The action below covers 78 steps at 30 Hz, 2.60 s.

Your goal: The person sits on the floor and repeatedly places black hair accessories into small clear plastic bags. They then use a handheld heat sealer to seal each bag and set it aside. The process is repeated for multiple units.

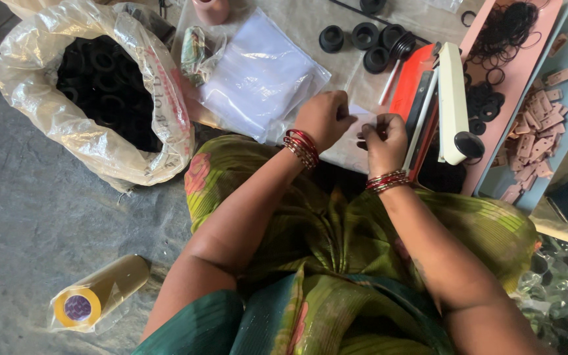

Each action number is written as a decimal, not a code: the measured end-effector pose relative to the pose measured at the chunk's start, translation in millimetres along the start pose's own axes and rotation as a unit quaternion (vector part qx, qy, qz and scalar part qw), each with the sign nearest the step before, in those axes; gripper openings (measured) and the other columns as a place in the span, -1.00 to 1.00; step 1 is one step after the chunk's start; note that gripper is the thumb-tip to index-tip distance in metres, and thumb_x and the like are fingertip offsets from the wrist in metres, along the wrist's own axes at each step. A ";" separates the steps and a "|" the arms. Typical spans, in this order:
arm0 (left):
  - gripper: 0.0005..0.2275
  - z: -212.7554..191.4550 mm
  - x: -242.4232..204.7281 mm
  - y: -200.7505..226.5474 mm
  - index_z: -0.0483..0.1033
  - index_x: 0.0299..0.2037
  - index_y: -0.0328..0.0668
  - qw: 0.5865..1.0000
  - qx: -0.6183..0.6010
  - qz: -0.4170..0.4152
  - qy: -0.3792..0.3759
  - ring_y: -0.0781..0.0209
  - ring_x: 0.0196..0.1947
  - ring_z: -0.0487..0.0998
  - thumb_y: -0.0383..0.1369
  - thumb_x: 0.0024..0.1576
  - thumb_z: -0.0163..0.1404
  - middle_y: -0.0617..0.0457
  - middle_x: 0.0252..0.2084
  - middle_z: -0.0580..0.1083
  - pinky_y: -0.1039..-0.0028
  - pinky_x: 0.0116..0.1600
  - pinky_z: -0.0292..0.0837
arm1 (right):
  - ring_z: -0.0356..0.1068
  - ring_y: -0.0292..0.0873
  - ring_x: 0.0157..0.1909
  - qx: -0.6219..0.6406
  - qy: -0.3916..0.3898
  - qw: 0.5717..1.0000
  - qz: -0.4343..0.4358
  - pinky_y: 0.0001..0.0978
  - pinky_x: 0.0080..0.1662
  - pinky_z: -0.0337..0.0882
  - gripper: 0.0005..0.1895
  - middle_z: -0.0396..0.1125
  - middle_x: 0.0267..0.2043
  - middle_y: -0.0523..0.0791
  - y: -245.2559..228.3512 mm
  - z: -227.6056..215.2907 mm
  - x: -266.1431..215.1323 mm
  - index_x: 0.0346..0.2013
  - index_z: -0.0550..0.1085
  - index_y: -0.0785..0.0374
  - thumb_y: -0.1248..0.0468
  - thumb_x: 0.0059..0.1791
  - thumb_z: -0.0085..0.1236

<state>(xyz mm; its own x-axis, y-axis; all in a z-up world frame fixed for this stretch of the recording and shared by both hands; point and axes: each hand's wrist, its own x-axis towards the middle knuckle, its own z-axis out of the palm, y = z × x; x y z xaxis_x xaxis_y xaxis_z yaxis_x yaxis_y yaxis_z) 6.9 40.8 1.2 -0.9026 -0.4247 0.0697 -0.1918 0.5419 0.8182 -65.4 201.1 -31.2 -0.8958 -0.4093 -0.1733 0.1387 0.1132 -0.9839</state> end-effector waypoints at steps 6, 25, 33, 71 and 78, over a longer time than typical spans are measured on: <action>-0.90 15.4 -5.0 0.0 0.46 -0.36 -0.21 0.999 0.027 0.025 0.025 -0.18 -0.30 0.55 -0.41 0.01 0.12 -0.11 -0.35 0.52 0.10 -0.19 0.45 | 0.47 -0.16 -0.18 -0.286 0.032 0.925 -0.250 -0.41 -0.24 0.51 -0.63 0.25 0.05 0.06 -5.5 4.2 -10.4 -0.01 0.36 0.36 0.58 -0.08 0.20; -0.88 8.3 -7.8 29.2 0.47 -0.27 -0.21 0.992 0.121 -0.012 0.024 -0.22 -0.24 0.59 -0.45 0.00 0.00 -0.17 -0.15 0.49 0.05 -0.19 0.51 | 0.47 -0.11 -0.07 -0.174 -0.052 0.974 -0.138 -0.28 -0.05 0.50 -0.37 0.32 0.06 -0.02 5.9 7.0 7.5 0.18 0.26 0.23 0.35 -0.13 0.31; -0.90 -20.9 14.0 1.3 0.56 -0.34 -0.22 0.986 0.045 -0.070 0.142 -0.24 -0.19 0.57 -0.51 0.05 -0.05 -0.15 -0.20 0.50 0.06 -0.08 0.50 | 0.42 -0.08 -0.09 -0.141 0.035 0.984 -0.103 -0.31 -0.13 0.49 -0.86 0.29 0.02 0.04 33.0 1.8 65.2 -0.12 0.47 0.23 0.36 0.02 0.14; -0.94 10.8 2.6 19.2 0.52 -0.29 -0.26 0.997 0.049 0.066 -0.001 -0.19 -0.24 0.58 -0.48 0.09 0.00 -0.17 -0.17 0.46 0.08 -0.13 0.49 | 0.44 -0.19 -0.30 -0.028 -0.009 0.998 -0.056 -0.33 -0.22 0.47 -0.77 0.39 -0.27 -0.06 0.2 -25.6 16.4 -0.10 0.39 0.31 0.55 0.01 0.17; -0.86 24.6 2.8 9.5 0.54 -0.25 -0.26 0.998 -0.003 0.060 0.020 -0.22 -0.19 0.56 -0.54 0.01 -0.02 -0.18 -0.15 0.48 0.09 -0.08 0.50 | 0.45 -0.14 -0.29 0.256 0.035 0.956 0.139 -0.36 -0.20 0.55 -0.78 0.38 -0.23 -0.04 11.9 -31.8 30.7 -0.14 0.33 0.27 0.52 -0.01 0.13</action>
<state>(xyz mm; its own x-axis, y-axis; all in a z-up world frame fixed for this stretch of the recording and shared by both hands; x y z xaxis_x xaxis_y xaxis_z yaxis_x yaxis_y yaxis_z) -6.9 62.5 -4.9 -0.9029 -0.3856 0.1898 -0.0810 0.5864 0.8060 -104.7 218.7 -46.9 -0.8181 -0.3637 -0.4456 0.5478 -0.2566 -0.7963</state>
